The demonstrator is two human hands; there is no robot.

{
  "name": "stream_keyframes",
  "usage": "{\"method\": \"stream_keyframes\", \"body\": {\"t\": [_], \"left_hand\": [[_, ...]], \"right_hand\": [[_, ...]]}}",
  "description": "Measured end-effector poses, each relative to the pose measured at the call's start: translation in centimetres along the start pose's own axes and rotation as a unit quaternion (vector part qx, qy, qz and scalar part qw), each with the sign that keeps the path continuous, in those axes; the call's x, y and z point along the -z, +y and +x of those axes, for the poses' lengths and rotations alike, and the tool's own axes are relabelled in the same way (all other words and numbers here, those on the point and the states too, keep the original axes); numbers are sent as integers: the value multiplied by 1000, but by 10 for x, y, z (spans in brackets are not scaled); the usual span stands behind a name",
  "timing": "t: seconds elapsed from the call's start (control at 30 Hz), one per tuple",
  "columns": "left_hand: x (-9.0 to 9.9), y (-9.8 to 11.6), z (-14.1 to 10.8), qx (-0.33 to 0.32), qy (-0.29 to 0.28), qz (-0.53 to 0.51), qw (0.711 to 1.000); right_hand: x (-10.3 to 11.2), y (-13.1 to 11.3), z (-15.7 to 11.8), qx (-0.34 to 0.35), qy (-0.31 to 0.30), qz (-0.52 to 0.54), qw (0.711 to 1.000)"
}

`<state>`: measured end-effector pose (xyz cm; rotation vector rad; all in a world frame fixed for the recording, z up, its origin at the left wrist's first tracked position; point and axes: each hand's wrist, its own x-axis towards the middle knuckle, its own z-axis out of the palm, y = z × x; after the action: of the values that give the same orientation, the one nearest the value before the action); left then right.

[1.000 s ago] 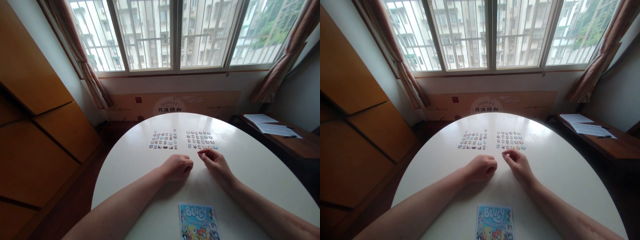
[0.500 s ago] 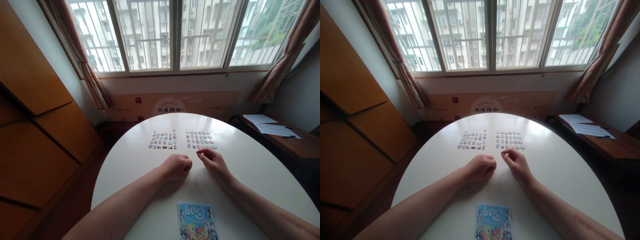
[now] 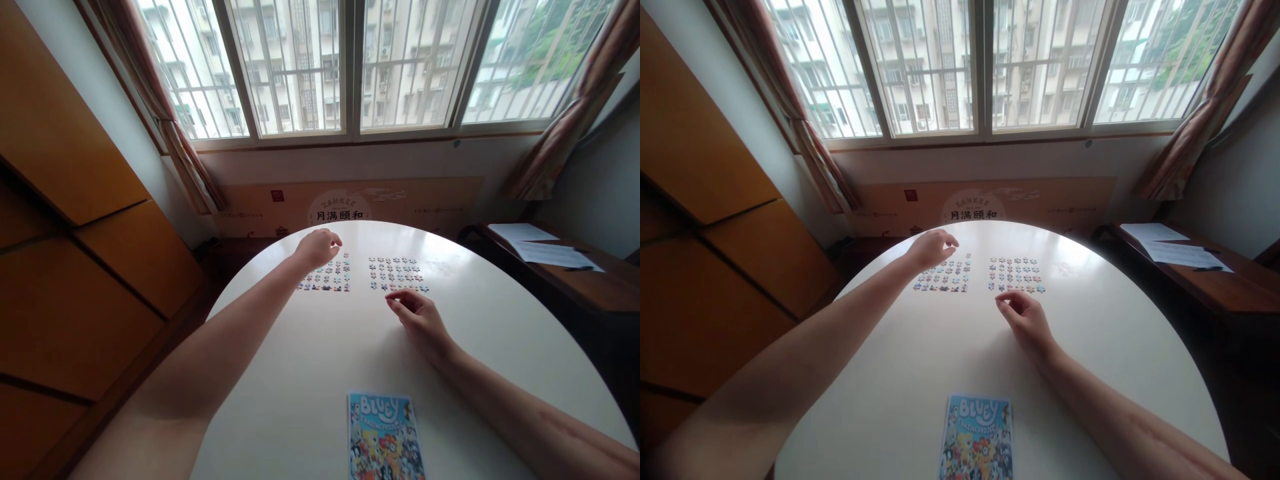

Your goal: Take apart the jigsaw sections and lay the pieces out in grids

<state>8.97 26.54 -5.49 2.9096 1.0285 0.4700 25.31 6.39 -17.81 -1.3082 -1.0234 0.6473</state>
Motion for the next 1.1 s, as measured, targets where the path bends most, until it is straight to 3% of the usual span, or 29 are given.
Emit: {"method": "stream_keyframes", "body": {"t": [0.1,0.3,0.73,1.1], "left_hand": [[-9,-8,24,-8,-88,74,993],[-39,-11,52,-13,-152,97,984],[-54,-1,71,-28,-183,104,977],[-72,-6,78,-7,-209,101,973]], "right_hand": [[0,-2,0,6,-3,-15,1000],[0,-8,0,5,-8,-15,1000],[2,-11,1,1,-10,-2,1000],[4,-12,3,5,-3,-4,1000]]}}
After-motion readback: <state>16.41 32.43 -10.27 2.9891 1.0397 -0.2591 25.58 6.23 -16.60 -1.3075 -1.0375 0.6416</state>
